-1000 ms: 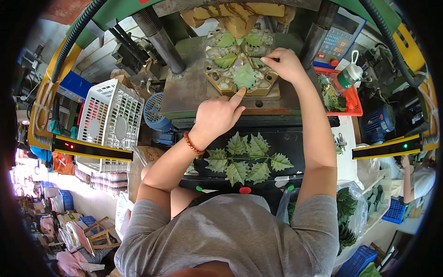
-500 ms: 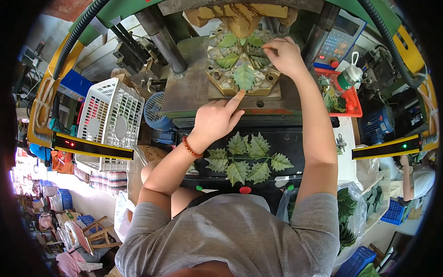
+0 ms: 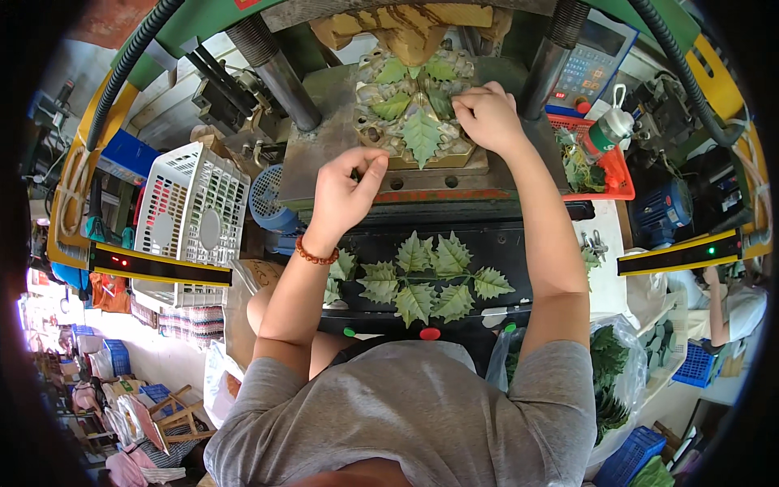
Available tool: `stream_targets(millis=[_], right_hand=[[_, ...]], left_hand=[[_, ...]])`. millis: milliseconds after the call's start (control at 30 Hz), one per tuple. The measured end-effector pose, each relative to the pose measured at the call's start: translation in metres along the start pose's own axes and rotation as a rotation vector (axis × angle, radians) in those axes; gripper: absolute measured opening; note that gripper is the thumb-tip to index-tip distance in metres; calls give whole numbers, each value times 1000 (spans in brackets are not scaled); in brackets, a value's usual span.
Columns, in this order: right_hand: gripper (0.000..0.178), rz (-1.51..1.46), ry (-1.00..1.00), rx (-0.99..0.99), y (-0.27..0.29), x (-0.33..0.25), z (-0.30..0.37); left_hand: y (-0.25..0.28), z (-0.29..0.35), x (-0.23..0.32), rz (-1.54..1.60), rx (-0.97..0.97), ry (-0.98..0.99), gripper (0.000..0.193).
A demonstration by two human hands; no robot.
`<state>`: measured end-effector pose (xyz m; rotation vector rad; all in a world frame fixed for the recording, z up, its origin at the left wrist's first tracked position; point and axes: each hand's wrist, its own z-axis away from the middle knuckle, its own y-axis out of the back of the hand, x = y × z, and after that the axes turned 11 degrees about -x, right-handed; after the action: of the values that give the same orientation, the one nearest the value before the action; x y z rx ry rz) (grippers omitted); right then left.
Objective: Operating a mechanical press to shape or cut artificial leaves.
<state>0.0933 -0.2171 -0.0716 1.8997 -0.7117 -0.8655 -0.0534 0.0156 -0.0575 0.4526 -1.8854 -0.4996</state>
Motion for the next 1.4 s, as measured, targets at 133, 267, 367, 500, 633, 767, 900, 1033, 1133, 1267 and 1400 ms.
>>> stream_targets(millis=[133,267,367,500,633,767,900,1033,1133,1267,1400], right_hand=[[27,-10,10,-17,3,0,7],[27,-17,-1,-41,2,-2,14],[26,7,54,62,-1,-3,8],[26,60,44,-32,3,-5,10],[26,-329,-75,-23,18,-17,-4],[30,-1043,-229,40,42,-47,-29],[23,-1816,205,192,22,-67,-82],[21,-1781,190,313,24,-69,-92],[21,-1694,166,385,24,-68,-93],[11,-946,-22,566,24,-63,-85],[6,-1443,-220,-30,53,-105,51]], left_hand=[[-5,16,-12,52,14,24,13],[-5,17,-10,104,39,13,14],[-3,-4,11,212,66,1,15],[14,-51,59,542,-67,56,21],[2,-80,50,576,-51,-152,23],[2,-93,28,307,-62,-194,22],[15,-98,10,-239,-220,82,20],[12,-88,0,-416,-51,-19,19],[18,-65,16,-316,17,-49,18],[17,-4,46,-95,31,-117,16],[37,111,41,-19,-13,-102,15]])
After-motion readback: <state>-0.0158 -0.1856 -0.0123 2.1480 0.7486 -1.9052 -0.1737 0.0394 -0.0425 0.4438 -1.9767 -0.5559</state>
